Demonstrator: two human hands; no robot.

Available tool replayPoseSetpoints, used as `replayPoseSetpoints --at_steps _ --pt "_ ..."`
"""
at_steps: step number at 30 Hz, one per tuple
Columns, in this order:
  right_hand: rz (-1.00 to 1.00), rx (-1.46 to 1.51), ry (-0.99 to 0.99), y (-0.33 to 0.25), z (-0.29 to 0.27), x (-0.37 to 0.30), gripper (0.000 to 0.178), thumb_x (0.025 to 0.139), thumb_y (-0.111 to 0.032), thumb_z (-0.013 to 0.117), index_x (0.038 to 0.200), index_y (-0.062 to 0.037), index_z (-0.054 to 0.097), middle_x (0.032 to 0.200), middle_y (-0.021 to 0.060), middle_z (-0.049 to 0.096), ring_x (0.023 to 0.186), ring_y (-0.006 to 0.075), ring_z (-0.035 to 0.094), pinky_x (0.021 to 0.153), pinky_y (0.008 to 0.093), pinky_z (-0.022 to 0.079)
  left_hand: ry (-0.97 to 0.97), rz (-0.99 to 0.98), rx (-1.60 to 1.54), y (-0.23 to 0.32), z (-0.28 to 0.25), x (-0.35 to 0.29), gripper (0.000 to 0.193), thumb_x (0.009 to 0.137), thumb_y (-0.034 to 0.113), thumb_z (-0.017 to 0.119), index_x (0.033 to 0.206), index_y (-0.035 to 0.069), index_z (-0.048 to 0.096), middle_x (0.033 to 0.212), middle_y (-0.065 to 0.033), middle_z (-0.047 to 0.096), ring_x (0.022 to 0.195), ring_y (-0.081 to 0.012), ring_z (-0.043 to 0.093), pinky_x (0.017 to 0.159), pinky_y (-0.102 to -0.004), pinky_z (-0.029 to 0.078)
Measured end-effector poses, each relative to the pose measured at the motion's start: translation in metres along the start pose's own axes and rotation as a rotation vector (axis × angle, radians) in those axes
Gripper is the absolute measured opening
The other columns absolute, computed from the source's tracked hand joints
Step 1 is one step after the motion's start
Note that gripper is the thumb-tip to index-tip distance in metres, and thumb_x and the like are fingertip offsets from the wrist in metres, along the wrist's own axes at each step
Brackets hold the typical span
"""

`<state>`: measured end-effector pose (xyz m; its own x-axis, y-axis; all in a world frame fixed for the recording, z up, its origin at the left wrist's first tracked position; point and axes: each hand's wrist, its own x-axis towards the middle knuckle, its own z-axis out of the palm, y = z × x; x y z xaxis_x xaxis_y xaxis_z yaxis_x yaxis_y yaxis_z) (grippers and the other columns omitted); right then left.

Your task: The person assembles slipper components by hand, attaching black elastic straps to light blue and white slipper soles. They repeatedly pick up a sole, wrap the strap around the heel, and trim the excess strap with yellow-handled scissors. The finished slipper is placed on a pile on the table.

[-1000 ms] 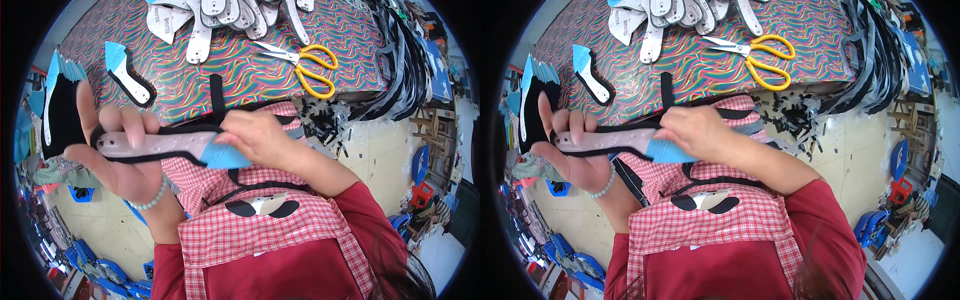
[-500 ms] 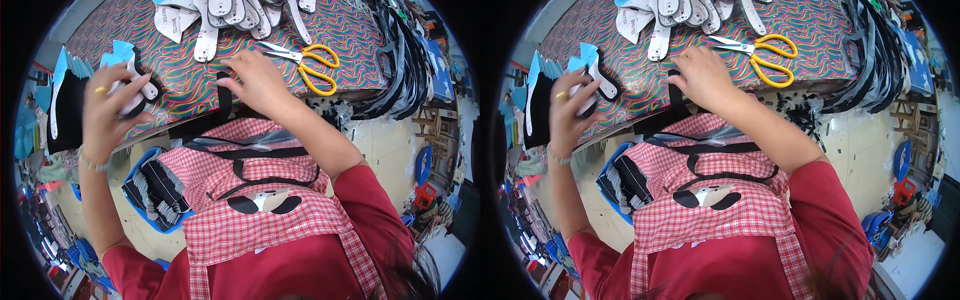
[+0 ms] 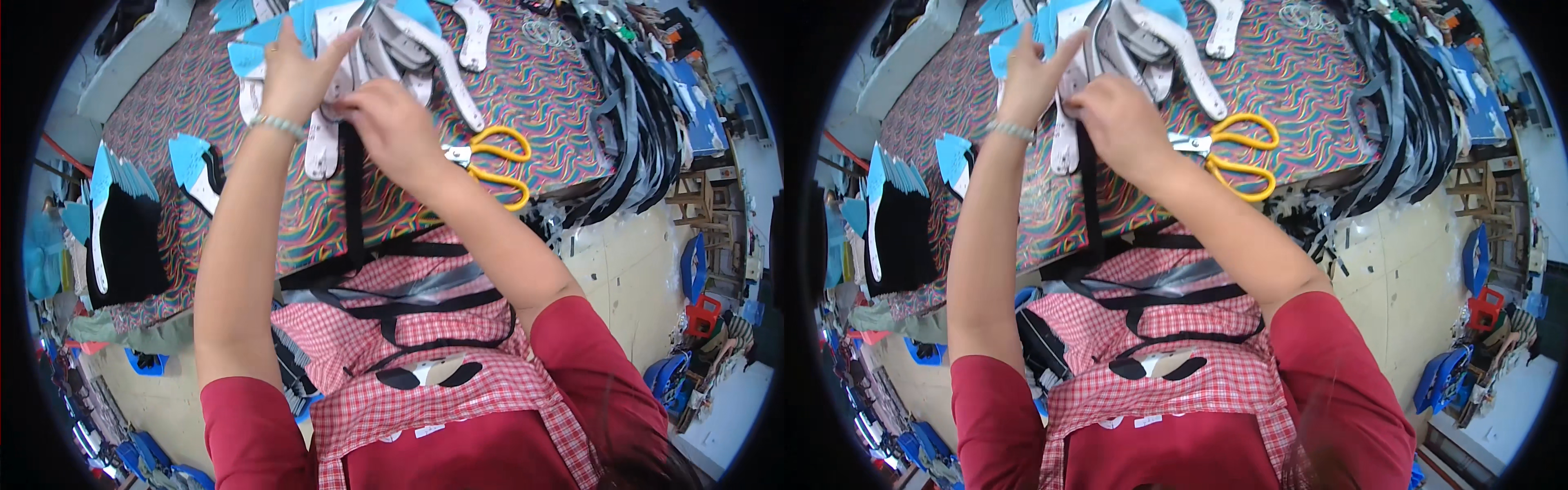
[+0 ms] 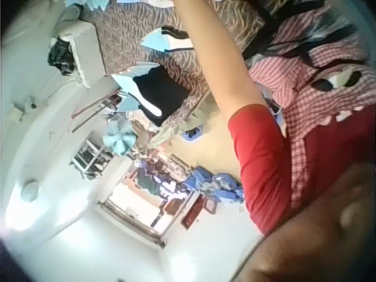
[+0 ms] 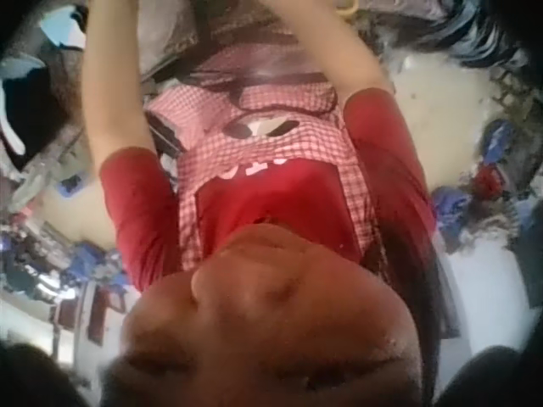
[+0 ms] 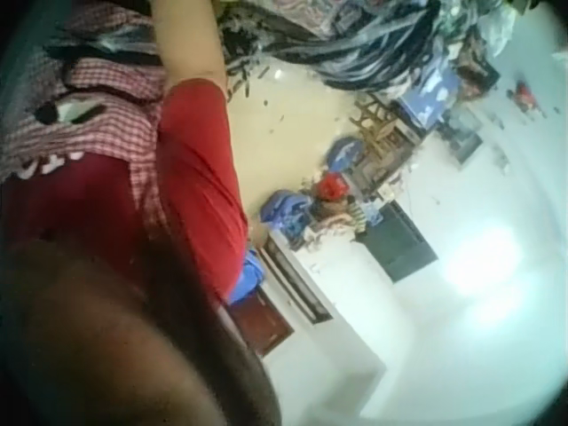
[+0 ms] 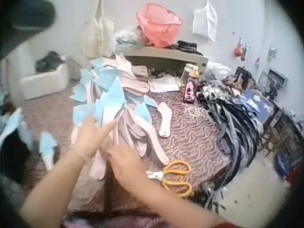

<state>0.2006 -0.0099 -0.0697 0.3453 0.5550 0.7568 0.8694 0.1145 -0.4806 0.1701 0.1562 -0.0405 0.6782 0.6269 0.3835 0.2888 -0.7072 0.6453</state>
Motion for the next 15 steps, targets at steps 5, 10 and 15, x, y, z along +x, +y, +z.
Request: replayPoseSetpoints --at_steps 5,10,15 --pt "0.234 -0.104 -0.145 -0.003 0.005 -0.003 0.011 0.082 -0.005 0.055 0.091 -0.0064 0.062 0.087 0.0100 0.062 0.086 0.0298 0.061 0.075 0.0385 0.051 -0.539 -0.209 -0.047 -0.001 -0.007 0.035 0.080 0.079 0.052 0.066 0.133 -0.003 0.045 0.107 -0.0184 0.063 0.092 -0.0267 0.064 0.069 -0.0367 0.055" --pt "0.111 -0.139 -0.108 -0.005 0.011 -0.012 0.018 0.078 -0.003 0.054 0.093 -0.0099 0.061 0.091 0.0062 0.062 0.085 0.0286 0.062 0.081 0.0388 0.051 -0.702 -0.337 -0.245 -0.016 -0.027 0.044 0.049 0.085 0.041 0.063 0.108 0.000 0.056 0.095 -0.0111 0.062 0.078 -0.0187 0.066 0.060 -0.0332 0.058" --pt "0.091 -0.267 -0.169 0.001 0.008 -0.005 0.018 0.078 -0.004 0.053 0.093 -0.0106 0.061 0.089 0.0052 0.063 0.086 0.0264 0.062 0.093 0.0460 0.046 -0.662 -0.338 -0.247 -0.018 -0.046 0.045 0.041 0.080 0.036 0.064 0.097 0.000 0.058 0.085 -0.0075 0.060 0.068 -0.0178 0.062 0.053 -0.0310 0.055"
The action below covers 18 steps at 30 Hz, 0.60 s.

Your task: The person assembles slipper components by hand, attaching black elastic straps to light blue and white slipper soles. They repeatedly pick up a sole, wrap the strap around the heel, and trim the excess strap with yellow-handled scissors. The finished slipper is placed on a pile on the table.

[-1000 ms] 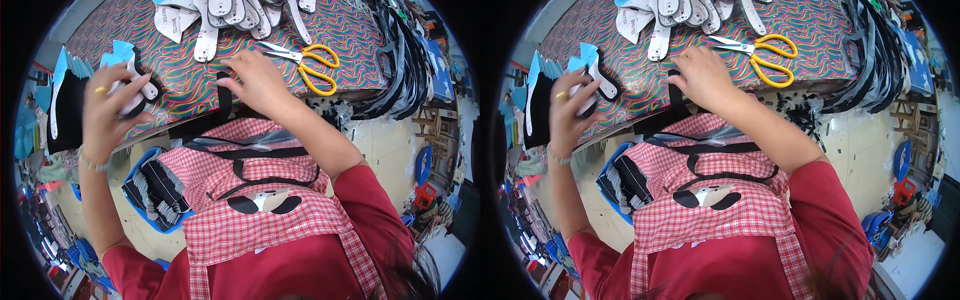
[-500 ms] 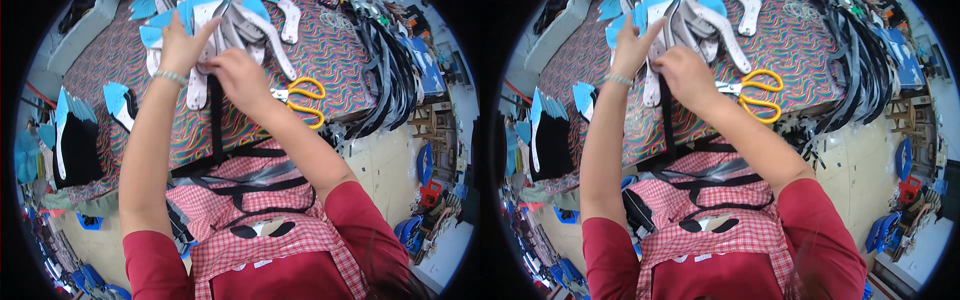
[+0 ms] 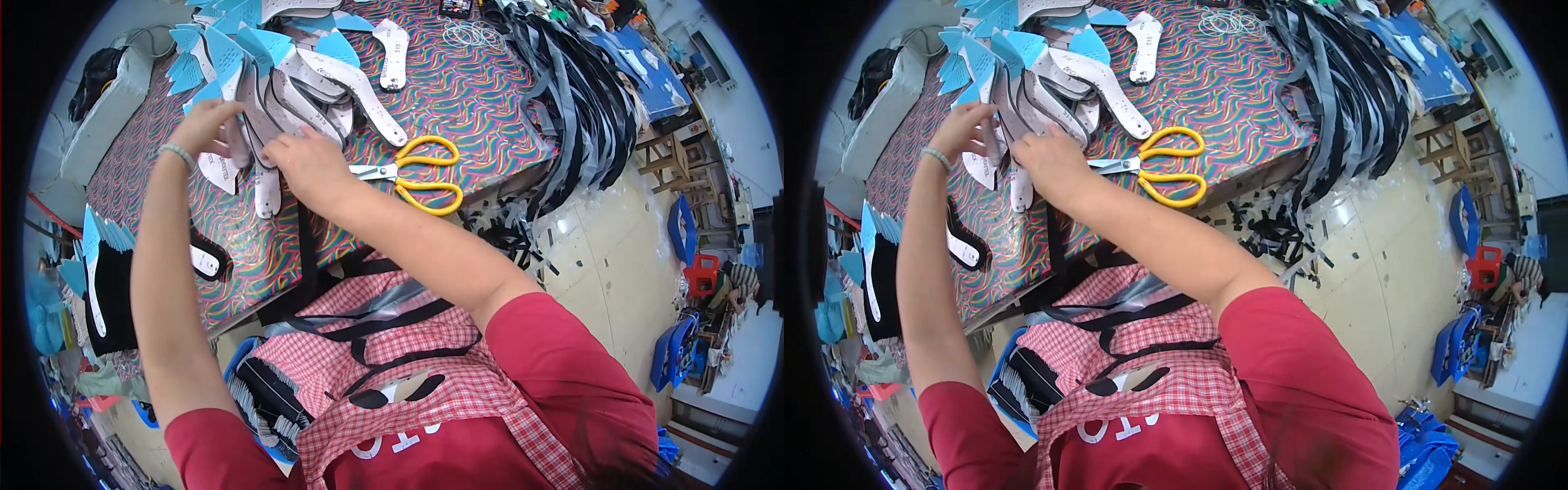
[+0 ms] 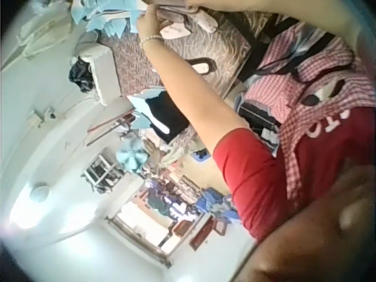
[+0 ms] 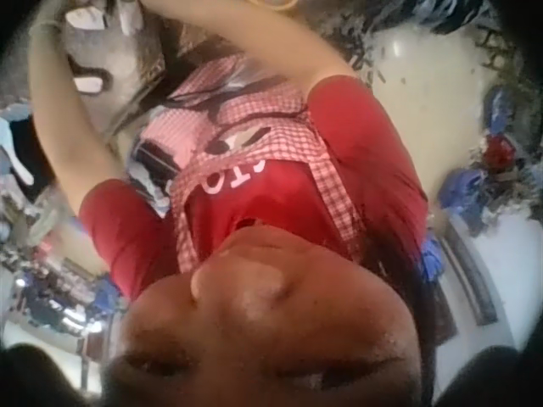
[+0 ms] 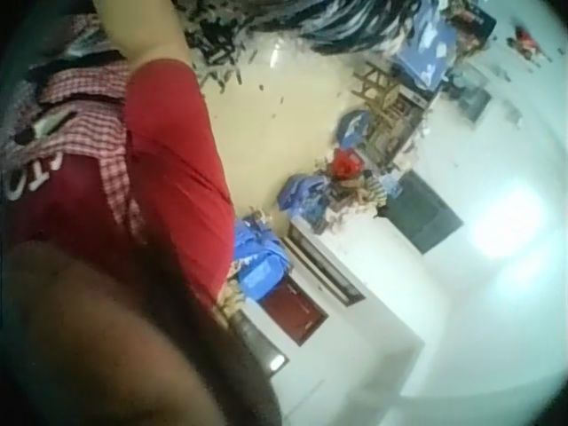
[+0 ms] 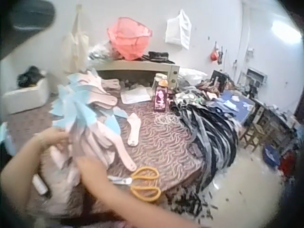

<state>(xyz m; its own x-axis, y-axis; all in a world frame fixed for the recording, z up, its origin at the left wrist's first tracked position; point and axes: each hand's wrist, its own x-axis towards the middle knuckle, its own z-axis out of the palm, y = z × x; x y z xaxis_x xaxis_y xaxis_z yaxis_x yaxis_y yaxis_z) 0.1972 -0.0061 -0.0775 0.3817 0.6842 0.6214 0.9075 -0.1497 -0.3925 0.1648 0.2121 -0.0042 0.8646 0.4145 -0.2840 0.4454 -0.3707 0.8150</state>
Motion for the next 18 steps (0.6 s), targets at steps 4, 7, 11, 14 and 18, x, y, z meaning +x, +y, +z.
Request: replayPoseSetpoints --at_steps 4,7,11,14,18 --pt "-0.013 -0.019 0.043 0.011 0.007 -0.004 0.019 0.079 -0.003 0.052 0.093 -0.0112 0.062 0.092 0.0041 0.064 0.089 0.0239 0.062 0.093 0.0462 0.044 -0.038 0.014 -0.211 0.001 -0.054 -0.024 0.036 0.085 0.040 0.057 0.090 0.005 0.055 0.070 -0.0011 0.050 0.048 -0.0080 0.043 0.038 -0.0229 0.036" --pt "0.036 0.104 0.048 0.018 -0.003 -0.006 0.019 0.082 -0.006 0.055 0.099 -0.0094 0.063 0.093 0.0065 0.065 0.088 0.0259 0.062 0.088 0.0415 0.046 -0.220 0.246 -0.849 0.023 -0.051 -0.090 0.035 0.097 0.037 0.044 0.098 0.002 0.049 0.065 0.0004 0.042 0.042 -0.0068 0.037 0.036 -0.0207 0.032" --pt "0.339 0.960 -0.021 -0.033 -0.069 -0.016 0.023 0.091 -0.004 0.050 0.112 -0.0021 0.059 0.090 0.0080 0.063 0.080 0.0117 0.060 0.069 0.0253 0.047 0.047 0.339 -1.089 0.012 0.017 -0.203 0.039 0.098 0.032 0.046 0.117 -0.001 0.043 0.073 -0.0026 0.046 0.051 -0.0071 0.046 0.039 -0.0197 0.036" --pt "0.494 1.512 -0.384 -0.059 -0.111 -0.055 0.023 0.090 -0.004 0.056 0.112 0.0016 0.059 0.092 0.0069 0.063 0.077 0.0114 0.062 0.069 0.0251 0.050 0.207 0.136 -0.833 -0.028 0.064 -0.234 0.055 0.084 0.018 0.065 0.130 0.001 0.039 0.096 -0.0068 0.058 0.083 -0.0136 0.059 0.072 -0.0248 0.049" --pt "0.579 1.457 -0.501 -0.074 -0.093 -0.070 0.014 0.090 -0.003 0.057 0.101 0.0018 0.065 0.091 0.0070 0.064 0.076 0.0122 0.063 0.069 0.0251 0.052 0.224 0.180 -0.716 -0.044 0.130 -0.245 0.049 0.086 0.011 0.061 0.128 -0.004 0.041 0.108 -0.0099 0.058 0.098 -0.0203 0.060 0.083 -0.0320 0.050"
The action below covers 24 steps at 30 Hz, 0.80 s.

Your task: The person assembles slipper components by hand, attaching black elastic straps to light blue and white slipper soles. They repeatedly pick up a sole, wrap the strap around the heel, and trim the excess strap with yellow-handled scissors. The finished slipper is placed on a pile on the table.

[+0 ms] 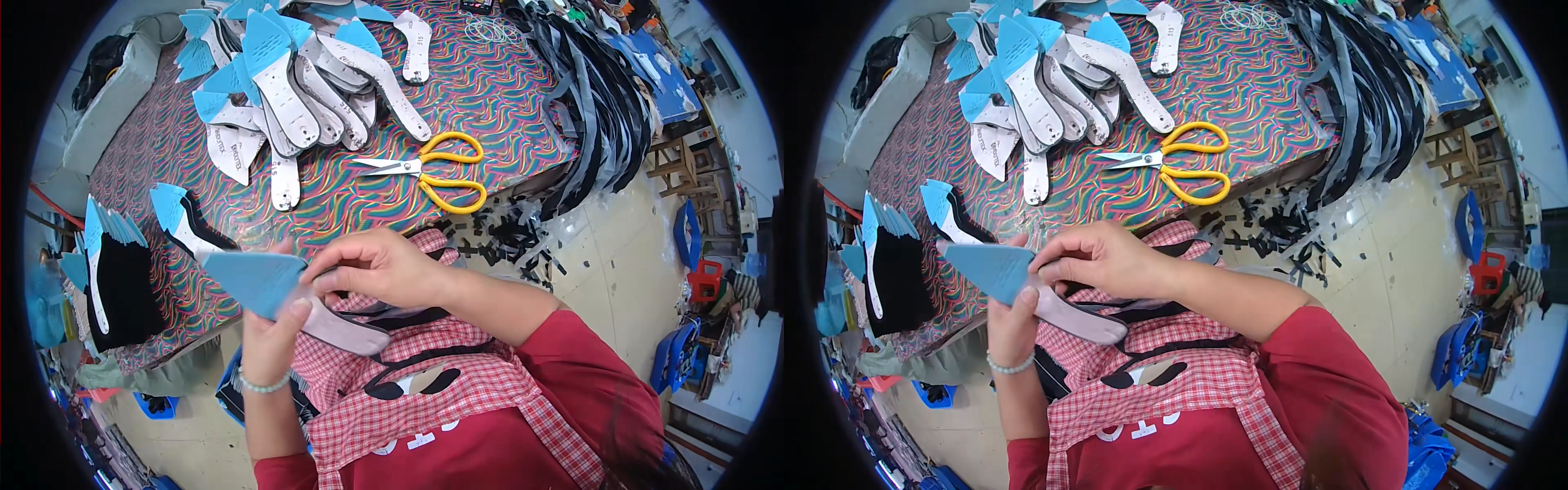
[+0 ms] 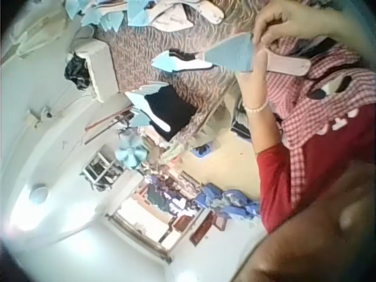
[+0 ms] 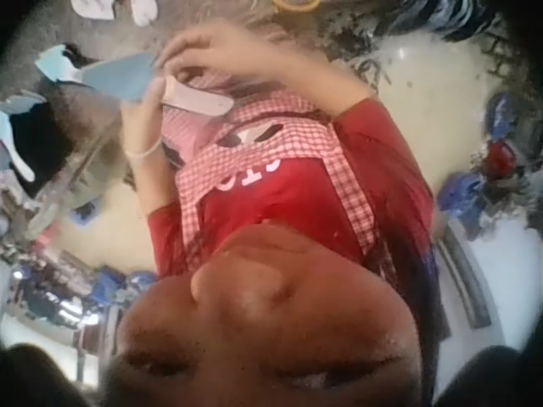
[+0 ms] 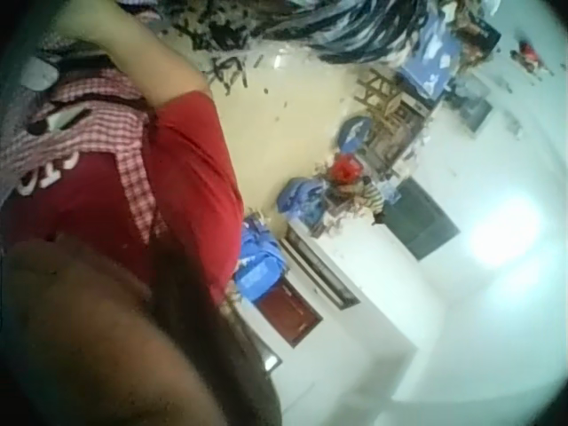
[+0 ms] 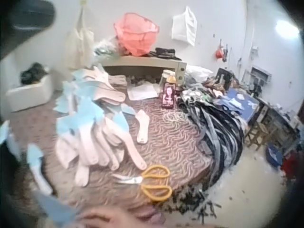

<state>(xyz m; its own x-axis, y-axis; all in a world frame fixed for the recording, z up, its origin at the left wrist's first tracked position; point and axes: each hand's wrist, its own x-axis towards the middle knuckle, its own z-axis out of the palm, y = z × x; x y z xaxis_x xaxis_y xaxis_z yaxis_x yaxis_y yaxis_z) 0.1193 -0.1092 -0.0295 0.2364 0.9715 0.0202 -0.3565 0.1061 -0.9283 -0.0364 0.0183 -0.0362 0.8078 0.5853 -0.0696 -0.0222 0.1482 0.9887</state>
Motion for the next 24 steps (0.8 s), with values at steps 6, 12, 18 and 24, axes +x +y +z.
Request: replayPoseSetpoints --at_steps 6,12,18,24 --pt "-0.347 -0.464 0.108 -0.002 -0.010 0.011 0.017 0.090 -0.005 0.058 0.104 0.0008 0.066 0.086 0.0046 0.064 0.073 0.0100 0.060 0.064 0.0201 0.047 0.145 -0.114 -0.163 0.021 0.016 0.017 0.038 0.087 0.015 0.061 0.118 -0.006 0.051 0.091 -0.0100 0.062 0.069 -0.0182 0.063 0.060 -0.0290 0.052" --pt "-0.002 0.325 0.201 0.008 0.002 0.017 0.016 0.088 -0.009 0.064 0.101 0.0004 0.060 0.090 0.0043 0.065 0.079 0.0078 0.062 0.070 0.0209 0.051 0.233 -0.161 -0.279 0.023 0.024 0.015 0.023 0.085 0.013 0.065 0.102 -0.003 0.060 0.083 -0.0115 0.066 0.064 -0.0182 0.066 0.055 -0.0287 0.057" --pt "-0.035 0.169 0.281 0.014 0.007 0.022 0.016 0.085 -0.009 0.069 0.095 -0.0021 0.058 0.090 0.0014 0.065 0.080 0.0045 0.060 0.068 0.0173 0.049 0.253 -0.086 -0.215 0.012 0.016 0.013 0.020 0.086 0.010 0.064 0.102 -0.002 0.061 0.088 -0.0108 0.067 0.068 -0.0167 0.065 0.056 -0.0292 0.057" --pt "-0.081 0.194 0.371 0.024 0.004 0.027 0.020 0.081 -0.010 0.073 0.091 -0.0032 0.058 0.085 -0.0017 0.059 0.072 0.0023 0.056 0.061 0.0168 0.046 0.213 -0.060 -0.172 -0.001 0.011 0.017 0.019 0.087 0.006 0.060 0.104 -0.002 0.060 0.092 -0.0116 0.066 0.070 -0.0179 0.066 0.058 -0.0300 0.058"
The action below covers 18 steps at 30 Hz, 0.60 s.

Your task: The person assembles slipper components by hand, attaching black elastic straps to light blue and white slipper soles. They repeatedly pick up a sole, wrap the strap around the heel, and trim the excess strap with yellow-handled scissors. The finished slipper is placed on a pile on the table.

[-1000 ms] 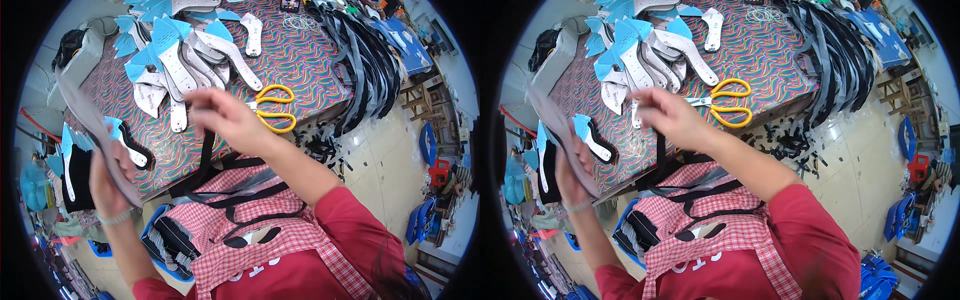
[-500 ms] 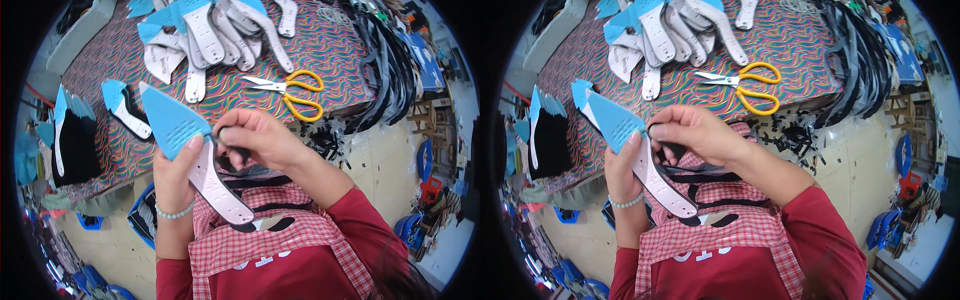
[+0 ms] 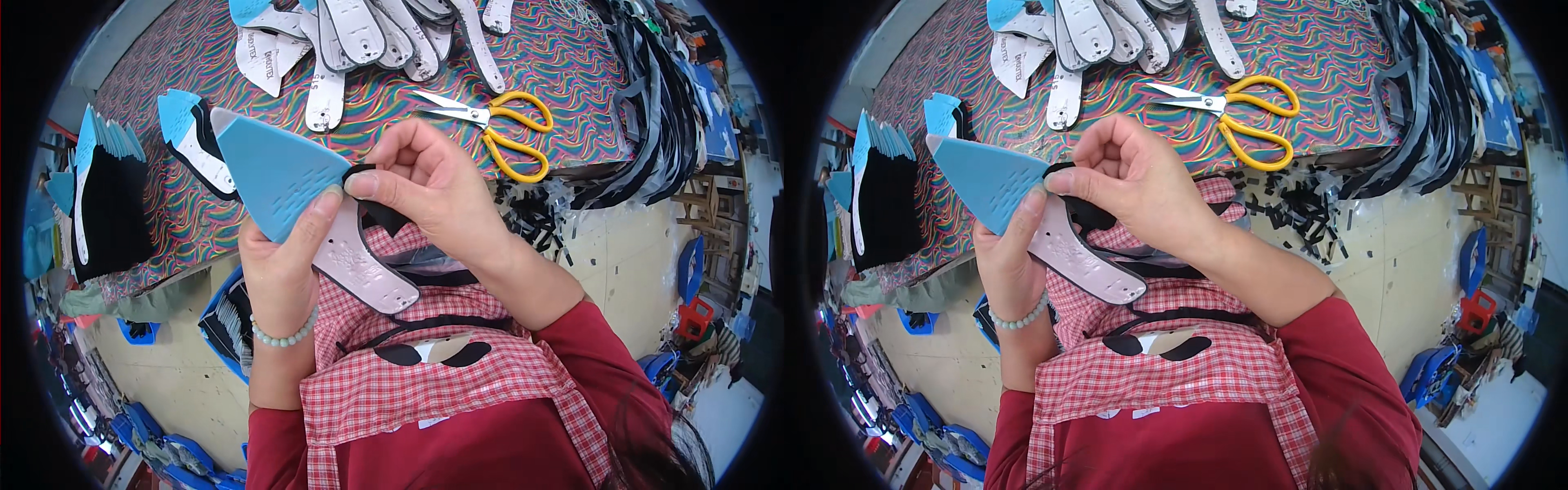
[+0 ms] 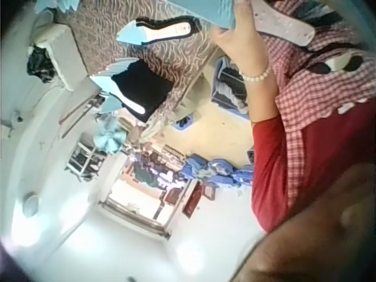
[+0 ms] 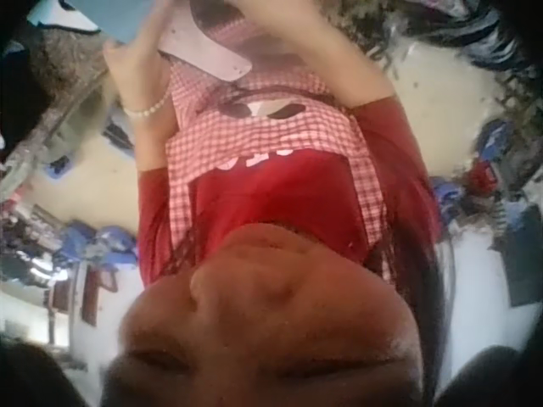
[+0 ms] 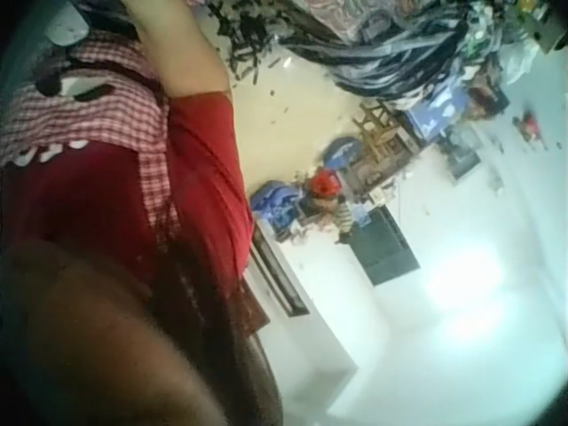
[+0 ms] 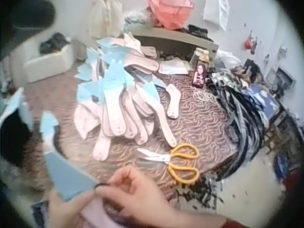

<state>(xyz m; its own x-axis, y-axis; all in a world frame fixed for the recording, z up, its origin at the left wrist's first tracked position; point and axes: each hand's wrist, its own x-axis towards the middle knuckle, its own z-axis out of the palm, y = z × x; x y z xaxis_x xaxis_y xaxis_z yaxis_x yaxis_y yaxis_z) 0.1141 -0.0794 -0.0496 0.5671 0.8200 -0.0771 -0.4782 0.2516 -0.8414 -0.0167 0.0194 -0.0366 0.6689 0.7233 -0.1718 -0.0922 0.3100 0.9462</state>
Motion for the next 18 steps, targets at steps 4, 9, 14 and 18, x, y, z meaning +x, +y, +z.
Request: replayPoseSetpoints --at_steps 4,9,14,18 --pt "-0.331 -0.354 0.059 0.003 -0.001 -0.002 0.021 0.072 -0.009 0.079 0.080 -0.0042 0.060 0.082 0.0010 0.055 0.075 0.0079 0.056 0.063 0.0221 0.046 -0.002 0.043 0.032 0.006 0.004 -0.009 0.019 0.087 0.005 0.059 0.104 -0.003 0.059 0.097 -0.0110 0.062 0.081 -0.0171 0.063 0.069 -0.0298 0.055" --pt "-0.575 -0.769 0.092 -0.012 -0.001 -0.027 0.022 0.065 -0.009 0.080 0.083 -0.0058 0.067 0.085 0.0060 0.054 0.082 0.0174 0.056 0.068 0.0283 0.045 -0.172 0.388 0.199 0.010 0.011 -0.020 0.024 0.081 0.000 0.067 0.105 -0.005 0.064 0.101 -0.0067 0.057 0.084 -0.0108 0.058 0.071 -0.0221 0.046" --pt "-0.607 -0.975 -0.217 -0.040 0.001 -0.027 0.014 0.083 -0.015 0.066 0.090 -0.0027 0.065 0.091 0.0113 0.056 0.085 0.0235 0.056 0.072 0.0332 0.045 -0.297 0.642 0.448 0.020 0.005 0.000 0.035 0.084 0.012 0.065 0.114 -0.006 0.061 0.121 -0.0152 0.054 0.096 -0.0217 0.057 0.082 -0.0306 0.047" --pt "-0.209 -0.666 -0.400 -0.037 0.013 -0.014 0.028 0.095 -0.026 0.051 0.097 0.0003 0.060 0.084 0.0117 0.059 0.077 0.0245 0.059 0.069 0.0330 0.046 -0.423 0.514 0.132 0.024 0.006 0.008 0.041 0.089 0.023 0.057 0.117 -0.007 0.058 0.125 -0.0221 0.053 0.114 -0.0322 0.053 0.094 -0.0416 0.043"
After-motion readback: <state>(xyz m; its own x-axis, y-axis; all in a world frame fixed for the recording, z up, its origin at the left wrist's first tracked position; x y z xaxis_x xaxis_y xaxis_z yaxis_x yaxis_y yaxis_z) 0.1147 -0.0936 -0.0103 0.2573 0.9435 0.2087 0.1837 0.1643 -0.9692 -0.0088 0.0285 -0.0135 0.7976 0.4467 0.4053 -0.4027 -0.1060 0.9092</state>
